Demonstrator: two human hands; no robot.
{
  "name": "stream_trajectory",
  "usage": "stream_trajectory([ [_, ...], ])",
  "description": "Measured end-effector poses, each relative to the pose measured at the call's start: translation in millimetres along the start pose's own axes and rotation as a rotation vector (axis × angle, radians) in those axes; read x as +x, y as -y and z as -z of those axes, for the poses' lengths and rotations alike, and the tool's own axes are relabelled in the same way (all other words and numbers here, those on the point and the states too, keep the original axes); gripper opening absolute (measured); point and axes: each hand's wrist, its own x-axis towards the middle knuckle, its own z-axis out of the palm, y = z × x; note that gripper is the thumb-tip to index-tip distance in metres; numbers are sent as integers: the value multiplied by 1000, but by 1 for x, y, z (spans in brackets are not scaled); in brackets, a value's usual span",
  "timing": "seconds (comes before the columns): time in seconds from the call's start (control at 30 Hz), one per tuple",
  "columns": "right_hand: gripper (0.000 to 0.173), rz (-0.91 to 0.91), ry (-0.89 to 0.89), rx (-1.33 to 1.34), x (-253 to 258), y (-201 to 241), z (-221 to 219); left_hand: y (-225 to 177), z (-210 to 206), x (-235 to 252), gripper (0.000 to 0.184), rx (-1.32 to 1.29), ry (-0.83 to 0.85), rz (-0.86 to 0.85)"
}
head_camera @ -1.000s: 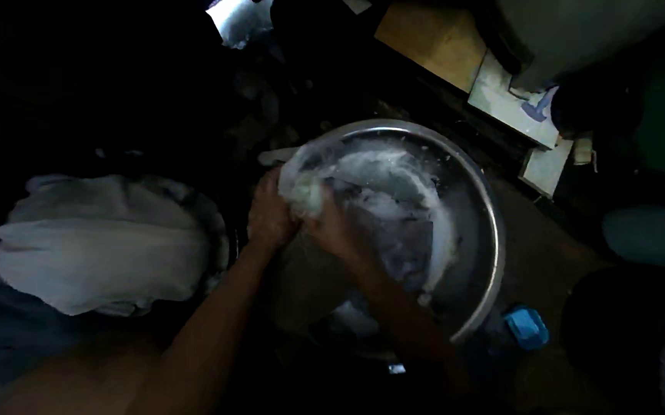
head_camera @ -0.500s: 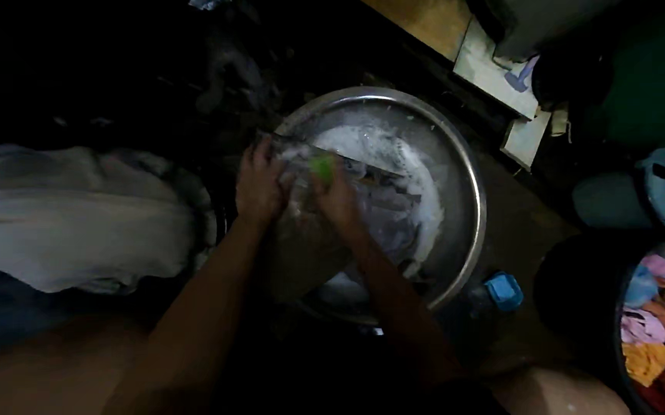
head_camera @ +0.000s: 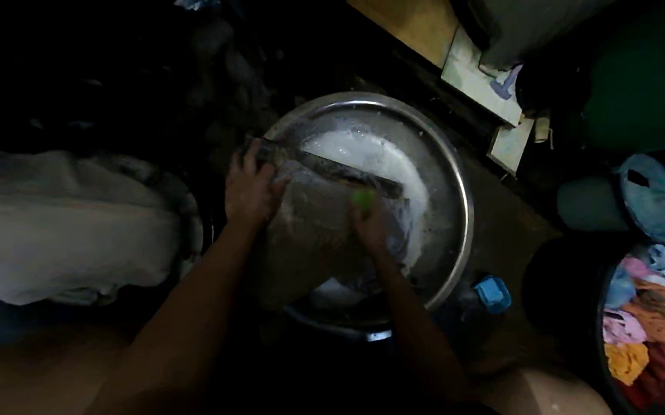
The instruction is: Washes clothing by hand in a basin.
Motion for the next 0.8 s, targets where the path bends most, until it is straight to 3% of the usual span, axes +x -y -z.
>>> stream_trajectory([
  [0.1,71,-338,-11,-38,16,-90,59,-1,-2,-6,50,21,9,9],
  [0.2,50,-416,-95,517,25,-116,78,1,-4,-1,46,25,-51,-40],
  [0.27,45,-403,-4,841,2,-121,62,1,-8,-11,46,-1,-128,-156],
  [0.33,52,-398,38,810,-22,-123,42,-17,4,-26,45,-36,-76,-239],
  [0.47,59,-437,-73,508,-41,-124,46,-80,66,-65,32,-300,343,-341],
  [0.57,57,-380,-262,541,-52,-114,89,-111,108,-81,30,-436,251,-413],
  [0.67,57,-249,-394,645,-47,-105,140,-114,125,-64,35,-514,79,-276],
  [0.77,55,-158,-220,556,-22,-92,172,-89,105,-25,44,-465,15,-3],
  [0.8,64,-136,-137,448,-11,-85,174,-75,92,-16,52,-383,7,75],
])
